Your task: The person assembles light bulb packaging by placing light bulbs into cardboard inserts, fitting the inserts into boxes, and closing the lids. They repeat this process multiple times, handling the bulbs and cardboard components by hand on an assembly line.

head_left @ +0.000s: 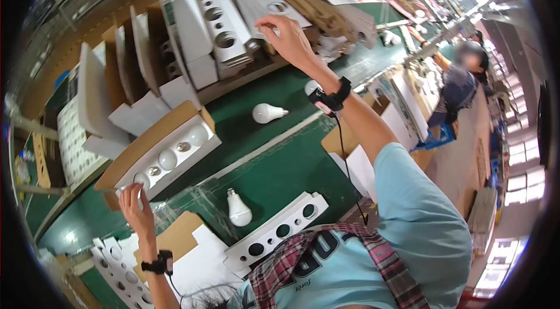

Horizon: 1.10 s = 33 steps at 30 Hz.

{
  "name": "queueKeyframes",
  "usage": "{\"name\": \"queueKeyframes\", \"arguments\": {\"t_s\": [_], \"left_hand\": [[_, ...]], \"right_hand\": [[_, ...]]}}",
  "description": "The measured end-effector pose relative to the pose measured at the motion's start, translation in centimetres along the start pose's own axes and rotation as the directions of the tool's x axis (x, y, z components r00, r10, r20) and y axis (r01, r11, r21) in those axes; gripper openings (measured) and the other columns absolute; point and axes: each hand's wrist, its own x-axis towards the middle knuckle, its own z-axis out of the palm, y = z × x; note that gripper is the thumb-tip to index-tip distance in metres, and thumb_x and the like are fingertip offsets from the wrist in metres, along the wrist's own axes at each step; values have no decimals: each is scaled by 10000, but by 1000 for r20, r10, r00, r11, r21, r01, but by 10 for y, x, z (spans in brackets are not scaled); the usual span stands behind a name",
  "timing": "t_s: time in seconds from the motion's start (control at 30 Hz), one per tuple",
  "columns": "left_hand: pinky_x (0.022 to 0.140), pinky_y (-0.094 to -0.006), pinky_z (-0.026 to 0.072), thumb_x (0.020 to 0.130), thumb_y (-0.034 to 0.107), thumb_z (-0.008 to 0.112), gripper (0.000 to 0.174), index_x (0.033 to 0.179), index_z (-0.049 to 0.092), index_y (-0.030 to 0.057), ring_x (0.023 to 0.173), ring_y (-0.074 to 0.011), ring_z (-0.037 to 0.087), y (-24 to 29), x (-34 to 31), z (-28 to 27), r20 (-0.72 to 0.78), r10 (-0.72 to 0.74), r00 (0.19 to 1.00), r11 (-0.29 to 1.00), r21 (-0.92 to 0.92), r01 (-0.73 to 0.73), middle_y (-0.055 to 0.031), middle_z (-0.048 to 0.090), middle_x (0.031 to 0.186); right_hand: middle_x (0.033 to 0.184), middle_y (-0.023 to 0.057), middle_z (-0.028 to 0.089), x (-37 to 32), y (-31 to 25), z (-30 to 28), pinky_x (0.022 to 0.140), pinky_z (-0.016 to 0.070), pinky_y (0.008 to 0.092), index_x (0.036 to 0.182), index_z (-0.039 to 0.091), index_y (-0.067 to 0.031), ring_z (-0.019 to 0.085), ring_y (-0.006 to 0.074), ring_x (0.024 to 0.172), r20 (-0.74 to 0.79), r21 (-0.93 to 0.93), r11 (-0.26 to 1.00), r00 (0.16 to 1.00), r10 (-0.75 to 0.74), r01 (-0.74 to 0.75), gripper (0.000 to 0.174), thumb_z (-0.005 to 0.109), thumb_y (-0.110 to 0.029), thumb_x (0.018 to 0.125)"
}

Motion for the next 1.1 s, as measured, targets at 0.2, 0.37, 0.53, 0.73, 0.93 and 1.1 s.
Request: {"name": "queueKeyframes", "arguments": {"t_s": [0.2, 0.37, 0.53, 0.73, 0.93, 1.1], "left_hand": [[807, -371, 448, 841, -33, 558, 134, 962, 612, -16, 900, -323, 572, 34, 61, -14, -115, -77, 990, 982, -179, 55, -146, 609, 956], [803, -366, 451, 833, -52, 566, 132, 948, 616, -13, 897, -305, 575, 39, 49, -13, -97, -37, 995, 984, -178, 19, -136, 618, 951], [796, -369, 456, 833, -53, 577, 140, 953, 624, 2, 895, -300, 586, 21, 4, -10, -76, -103, 992, 986, -138, 92, -130, 624, 954], [745, -340, 487, 836, -66, 576, 168, 979, 620, 11, 858, -281, 615, 35, -20, -3, 27, -209, 977, 928, -309, 207, -122, 620, 956], [743, -307, 481, 851, -45, 567, 215, 1053, 611, 14, 863, -248, 619, 82, -17, 11, 124, -85, 989, 881, -454, 133, -120, 623, 979], [931, -364, 421, 844, 186, 643, 528, 1305, 452, 13, 1125, -238, 531, 110, 11, -24, -24, -159, 987, 689, -719, 93, -143, 536, 1233]], "right_hand": [[769, 172, 668, 13, -78, 95, 674, 504, 408, 850, 664, -5, 655, 333, 760, 325, 113, 970, 931, 167, -214, 461, 604, -462, 844], [748, 234, 643, 34, -102, 148, 700, 503, 465, 794, 647, 50, 640, 393, 762, 407, -110, 973, 885, 228, -201, 446, 578, -385, 862], [692, 244, 631, 48, -92, 159, 642, 527, 463, 724, 644, 52, 638, 399, 655, 353, 137, 928, 892, 282, -347, 341, 536, -239, 863], [584, 190, 595, 69, -102, 76, 544, 536, 389, 727, 618, 34, 633, 330, 541, 98, 43, 999, 995, -4, 0, 209, 546, -137, 824], [1144, 166, 622, 20, -95, -101, 1014, 359, 246, 1241, 581, -53, 567, 174, 1100, -18, 242, 970, 999, 27, -22, 412, 568, -314, 922], [1013, 74, 641, -48, -63, -207, 721, 528, 312, 1132, 581, -25, 641, 196, 910, -61, 679, 681, 904, 424, -273, 395, 707, -217, 810]]}}
